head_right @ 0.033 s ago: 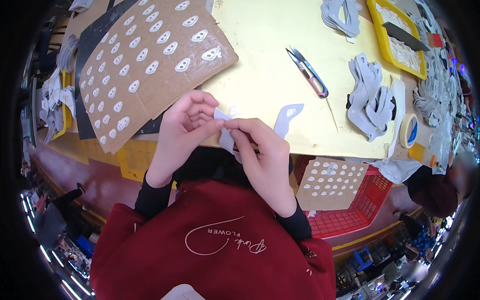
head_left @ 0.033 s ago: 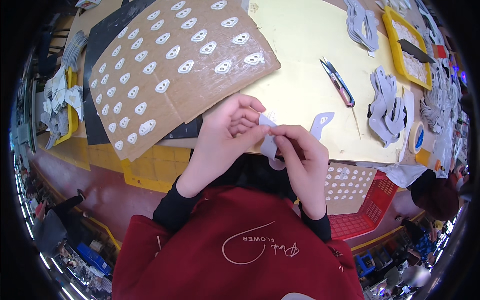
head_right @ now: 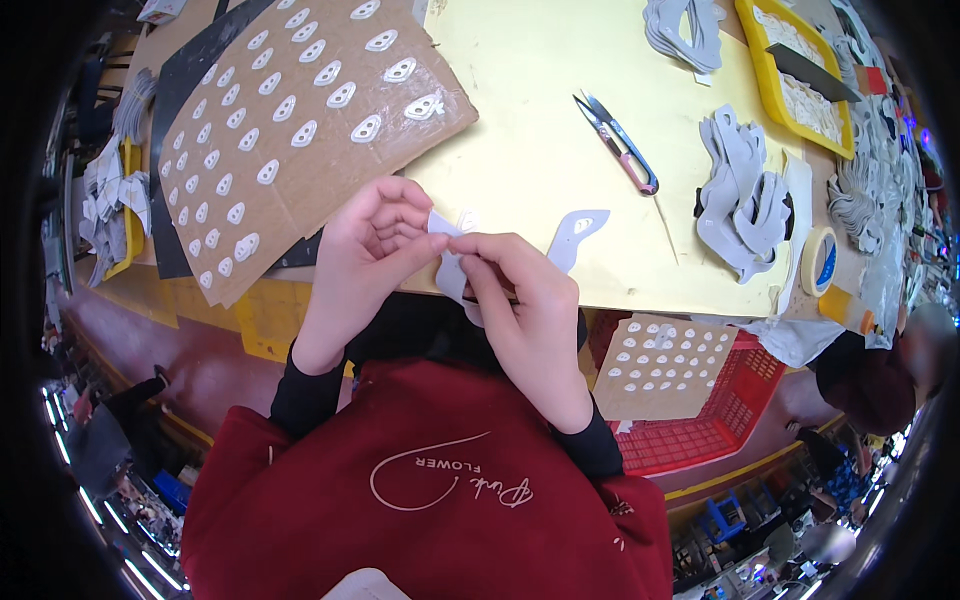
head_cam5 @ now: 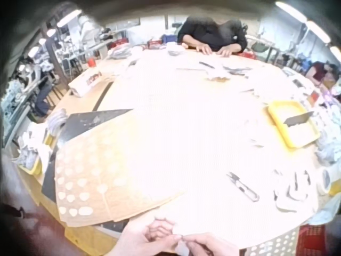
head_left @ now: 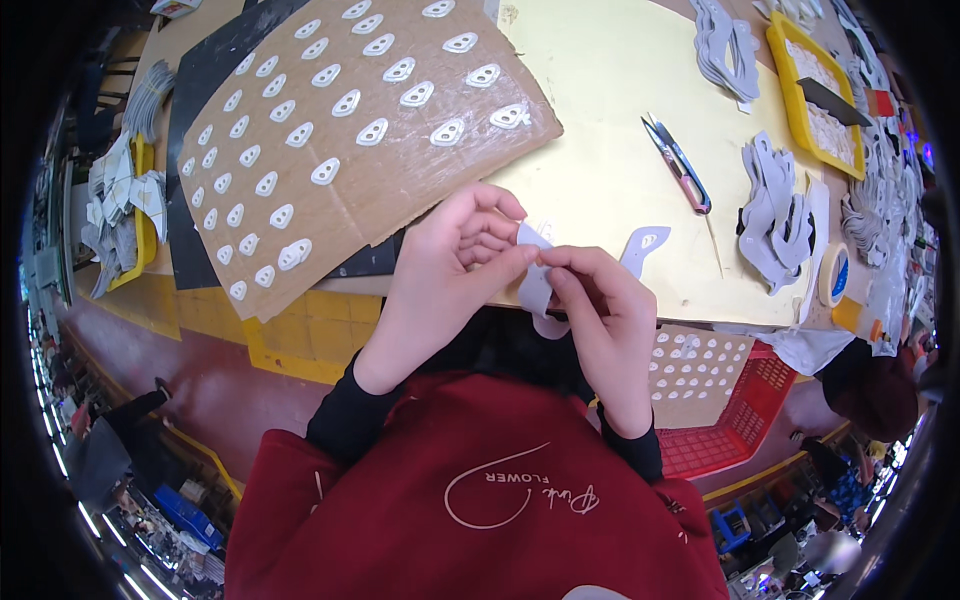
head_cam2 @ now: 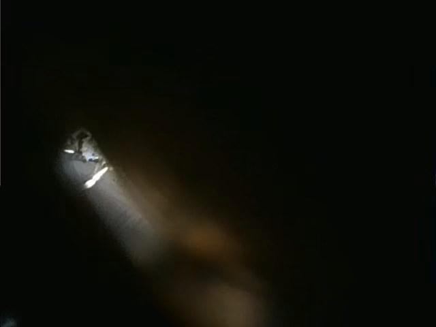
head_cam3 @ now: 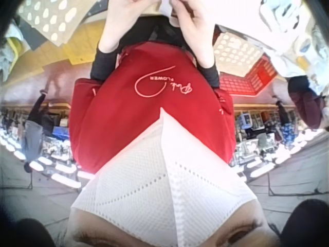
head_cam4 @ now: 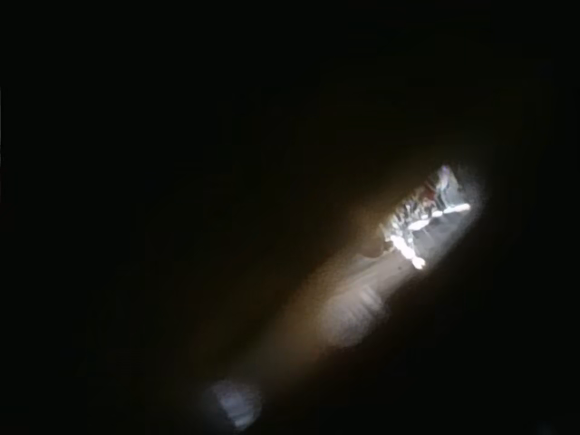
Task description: The person assembles small white mask-like pieces by hand, inserting small white inserts into pre-cut holes and pressing them into place. They handle multiple pieces one at a time, occasionally using a pointed tool to adjust the inserts, and place finished pieces into a red basket.
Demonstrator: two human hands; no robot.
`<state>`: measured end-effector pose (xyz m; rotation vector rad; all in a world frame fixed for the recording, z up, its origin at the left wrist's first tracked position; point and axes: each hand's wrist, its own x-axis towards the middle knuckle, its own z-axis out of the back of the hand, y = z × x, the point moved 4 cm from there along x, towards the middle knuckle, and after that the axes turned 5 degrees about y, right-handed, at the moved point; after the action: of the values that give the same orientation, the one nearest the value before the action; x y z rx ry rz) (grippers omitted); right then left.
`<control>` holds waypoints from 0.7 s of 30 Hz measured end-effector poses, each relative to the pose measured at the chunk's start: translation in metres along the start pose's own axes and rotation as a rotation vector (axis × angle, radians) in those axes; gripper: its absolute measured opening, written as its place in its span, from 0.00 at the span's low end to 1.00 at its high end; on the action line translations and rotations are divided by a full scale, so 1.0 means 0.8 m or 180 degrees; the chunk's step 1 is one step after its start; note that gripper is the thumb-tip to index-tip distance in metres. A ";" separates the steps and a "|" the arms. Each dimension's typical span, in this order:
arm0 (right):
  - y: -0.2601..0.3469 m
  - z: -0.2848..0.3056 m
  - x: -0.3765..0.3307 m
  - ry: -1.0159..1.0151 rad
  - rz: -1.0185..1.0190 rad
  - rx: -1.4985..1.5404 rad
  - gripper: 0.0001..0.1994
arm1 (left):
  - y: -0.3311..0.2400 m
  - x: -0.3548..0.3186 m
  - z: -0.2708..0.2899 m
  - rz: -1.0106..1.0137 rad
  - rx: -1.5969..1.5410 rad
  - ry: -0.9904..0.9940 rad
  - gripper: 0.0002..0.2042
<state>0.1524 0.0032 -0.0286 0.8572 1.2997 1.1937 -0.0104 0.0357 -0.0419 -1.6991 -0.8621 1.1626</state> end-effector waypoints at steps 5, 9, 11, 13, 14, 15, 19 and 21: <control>-0.009 -0.008 0.010 -0.0302 -0.0219 0.0531 0.08 | -0.005 0.009 0.004 -0.0117 0.0316 -0.0182 0.07; -0.009 -0.010 0.014 -0.0554 0.0014 0.0434 0.07 | -0.001 0.009 0.002 -0.0181 0.0147 -0.0109 0.05; -0.012 -0.008 0.014 -0.0593 0.0075 0.0247 0.06 | 0.001 0.007 0.002 -0.0012 0.0215 -0.0100 0.07; -0.006 -0.007 0.014 -0.0688 0.0377 -0.0369 0.06 | 0.001 0.006 0.001 -0.0046 0.0298 -0.0141 0.07; -0.003 -0.007 0.014 -0.0733 0.0527 -0.0678 0.06 | 0.003 0.006 -0.001 -0.0158 0.0345 -0.0195 0.07; 0.000 -0.006 0.015 -0.0751 0.0580 -0.0849 0.06 | 0.005 0.007 -0.002 -0.0268 0.0389 -0.0255 0.07; 0.004 -0.003 0.018 -0.0770 0.0631 -0.1180 0.07 | 0.004 0.010 -0.004 -0.0382 0.0994 -0.0394 0.07; 0.003 -0.003 0.018 -0.0761 0.0607 -0.1202 0.07 | 0.003 0.010 -0.005 -0.0489 0.1229 -0.0411 0.07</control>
<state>0.1481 0.0172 -0.0300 0.8266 0.7796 1.3841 -0.0036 0.0408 -0.0460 -1.2358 -0.7722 1.2508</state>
